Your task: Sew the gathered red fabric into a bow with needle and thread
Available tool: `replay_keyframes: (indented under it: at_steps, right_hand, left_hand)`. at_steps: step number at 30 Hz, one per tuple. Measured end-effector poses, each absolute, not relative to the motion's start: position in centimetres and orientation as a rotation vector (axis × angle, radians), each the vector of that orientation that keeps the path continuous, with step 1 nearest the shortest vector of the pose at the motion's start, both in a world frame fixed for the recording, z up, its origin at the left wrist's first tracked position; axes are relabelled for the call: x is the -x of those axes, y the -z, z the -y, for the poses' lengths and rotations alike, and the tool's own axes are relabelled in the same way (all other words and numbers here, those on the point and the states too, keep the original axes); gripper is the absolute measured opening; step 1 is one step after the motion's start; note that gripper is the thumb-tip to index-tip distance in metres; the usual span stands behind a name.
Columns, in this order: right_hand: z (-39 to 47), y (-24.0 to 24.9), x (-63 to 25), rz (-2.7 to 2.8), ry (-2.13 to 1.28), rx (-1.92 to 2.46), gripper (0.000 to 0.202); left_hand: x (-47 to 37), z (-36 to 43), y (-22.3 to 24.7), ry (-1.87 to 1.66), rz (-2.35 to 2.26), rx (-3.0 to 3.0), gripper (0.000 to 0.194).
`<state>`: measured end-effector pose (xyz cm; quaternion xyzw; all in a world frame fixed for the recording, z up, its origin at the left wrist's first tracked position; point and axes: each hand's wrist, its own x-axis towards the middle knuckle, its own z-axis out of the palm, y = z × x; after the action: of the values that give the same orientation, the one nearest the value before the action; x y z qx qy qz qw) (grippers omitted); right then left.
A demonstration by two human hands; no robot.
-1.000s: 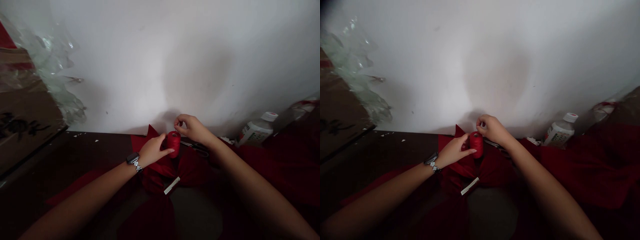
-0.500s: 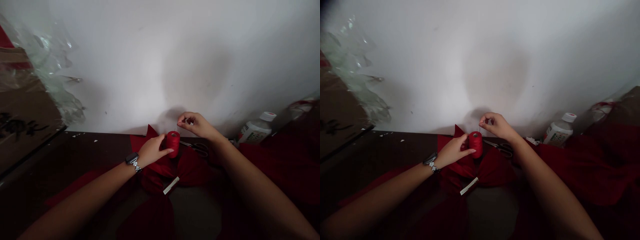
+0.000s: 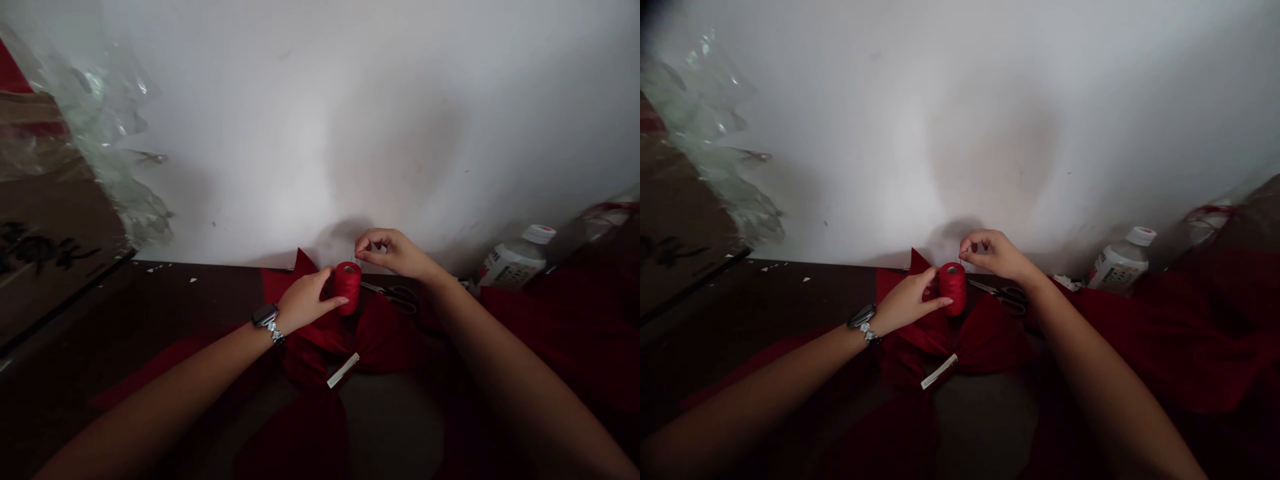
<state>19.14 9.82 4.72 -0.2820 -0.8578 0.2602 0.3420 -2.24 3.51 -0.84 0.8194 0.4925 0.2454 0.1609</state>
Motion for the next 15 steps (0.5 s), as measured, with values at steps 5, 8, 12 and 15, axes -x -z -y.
replay_keyframes:
  at_steps: [5, 8, 12, 15]
  right_hand:
    - [-9.7, -5.4, -19.7, 2.233, -0.680, 0.839, 0.018]
    - [-9.1, -6.3, -20.3, 2.288, -0.688, 0.898, 0.017]
    - [-8.2, -7.1, -20.6, 2.426, -0.735, 0.943, 0.014]
    - [-7.9, -7.2, -20.4, 2.463, -0.738, 0.955, 0.014]
  left_hand:
    - [2.3, -3.5, 0.8, -0.691, -1.417, -2.334, 0.043]
    - [2.2, -3.5, 0.8, -0.688, -1.414, -2.332, 0.041]
    - [2.2, -3.5, 0.7, -0.682, -1.414, -2.328, 0.041]
    - [2.2, -3.4, 0.7, -0.686, -1.409, -2.328, 0.040]
